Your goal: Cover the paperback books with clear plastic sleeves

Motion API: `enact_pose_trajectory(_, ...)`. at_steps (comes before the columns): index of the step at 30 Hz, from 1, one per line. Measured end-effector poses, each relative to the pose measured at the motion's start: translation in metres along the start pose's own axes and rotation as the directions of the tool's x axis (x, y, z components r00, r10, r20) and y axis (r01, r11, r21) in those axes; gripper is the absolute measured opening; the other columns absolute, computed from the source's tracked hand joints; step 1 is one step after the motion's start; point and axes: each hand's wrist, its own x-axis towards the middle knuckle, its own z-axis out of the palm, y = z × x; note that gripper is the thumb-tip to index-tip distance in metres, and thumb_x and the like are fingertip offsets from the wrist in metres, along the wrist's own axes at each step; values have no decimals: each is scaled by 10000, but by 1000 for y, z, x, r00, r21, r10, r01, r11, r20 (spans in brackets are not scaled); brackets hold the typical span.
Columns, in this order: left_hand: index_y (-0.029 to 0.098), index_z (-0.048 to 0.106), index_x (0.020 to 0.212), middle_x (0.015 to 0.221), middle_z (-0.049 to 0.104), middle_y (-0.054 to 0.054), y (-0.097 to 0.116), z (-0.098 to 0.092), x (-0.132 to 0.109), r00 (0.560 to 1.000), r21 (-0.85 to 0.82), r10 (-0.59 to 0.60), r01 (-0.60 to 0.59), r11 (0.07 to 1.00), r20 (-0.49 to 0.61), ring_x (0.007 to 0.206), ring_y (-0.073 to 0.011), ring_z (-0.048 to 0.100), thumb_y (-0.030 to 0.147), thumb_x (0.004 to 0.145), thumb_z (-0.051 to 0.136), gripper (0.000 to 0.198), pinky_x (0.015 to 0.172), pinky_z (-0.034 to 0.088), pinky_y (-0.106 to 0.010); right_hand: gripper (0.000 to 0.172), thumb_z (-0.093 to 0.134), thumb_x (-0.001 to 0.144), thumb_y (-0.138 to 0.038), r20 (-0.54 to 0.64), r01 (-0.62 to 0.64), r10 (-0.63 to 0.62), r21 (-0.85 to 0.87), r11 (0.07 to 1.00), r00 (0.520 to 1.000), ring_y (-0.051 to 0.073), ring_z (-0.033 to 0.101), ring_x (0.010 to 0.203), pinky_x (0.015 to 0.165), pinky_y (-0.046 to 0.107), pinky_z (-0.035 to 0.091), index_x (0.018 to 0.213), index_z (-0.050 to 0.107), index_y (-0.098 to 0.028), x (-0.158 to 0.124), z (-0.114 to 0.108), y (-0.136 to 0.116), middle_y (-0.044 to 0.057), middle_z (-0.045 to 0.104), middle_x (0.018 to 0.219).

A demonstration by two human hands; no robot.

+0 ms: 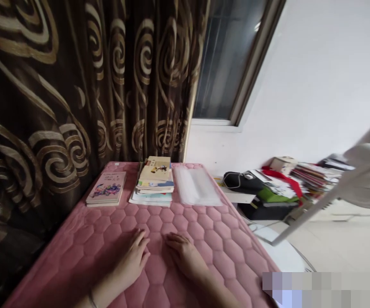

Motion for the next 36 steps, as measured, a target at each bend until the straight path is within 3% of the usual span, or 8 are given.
enact_pose_trajectory(3,219,577,1190,1317,551,-85,6,2,11,998,8,42,-42,999,-51,1250,-290,469,205,835,507,362,1041,388,-515,305,475,900,-229,-40,20,-17,92,996,999,210,585,1126,981,364,466,1124,680,-258,-3,-4,9,51,661,1190)
enact_pose_trajectory(6,242,582,1186,1302,563,-73,1,6,12,993,2,60,-60,998,-100,1230,-264,491,227,857,490,342,1041,396,-493,274,464,891,-259,-199,-91,128,186,978,972,195,660,953,805,304,547,995,718,-252,4,-15,29,45,704,1077)
enact_pose_trajectory(10,252,605,1153,1253,600,-64,-1,4,11,992,-23,66,-69,997,-109,1192,-252,526,238,856,494,317,1024,425,-471,315,423,868,-264,-500,-326,379,194,925,778,198,656,913,733,304,555,974,704,-166,33,-44,77,117,636,1142)
enact_pose_trajectory(14,251,624,1125,1231,617,-64,1,0,14,992,-38,58,-63,997,-112,1162,-255,549,242,846,513,300,996,452,-469,352,471,791,-179,-503,-440,469,184,879,726,157,656,809,758,326,542,1081,671,-169,66,-63,121,134,517,1310)
enact_pose_trajectory(21,242,649,1087,1196,635,-64,6,-4,15,992,-88,23,-34,995,-122,1154,-248,557,183,822,515,302,995,458,-468,390,530,724,-114,-427,-518,500,84,851,753,223,629,976,937,401,429,1084,673,-160,96,-63,142,138,568,1287)
enact_pose_trajectory(29,243,661,1068,1177,643,-73,9,-10,15,993,-114,7,-21,993,-118,1141,-253,566,179,805,531,300,995,455,-477,440,349,906,-233,-587,-444,301,-113,889,752,314,428,1171,954,505,312,1309,522,-191,64,-84,99,91,509,1373)
enact_pose_trajectory(32,233,652,1084,1198,633,-73,6,-7,15,994,-100,10,-21,995,-109,1156,-258,554,198,825,516,295,1002,446,-485,403,358,909,-208,-507,-317,125,-313,895,853,312,447,1085,868,481,326,1230,592,-278,23,-66,56,39,590,1288)
enact_pose_trajectory(36,225,645,1095,1208,627,-68,3,0,15,995,-88,6,-15,996,-104,1154,-257,550,193,838,497,299,997,451,-480,462,454,836,-113,-258,-82,-7,-333,939,966,267,490,978,771,409,350,1226,586,-323,-29,-26,4,16,619,1251)
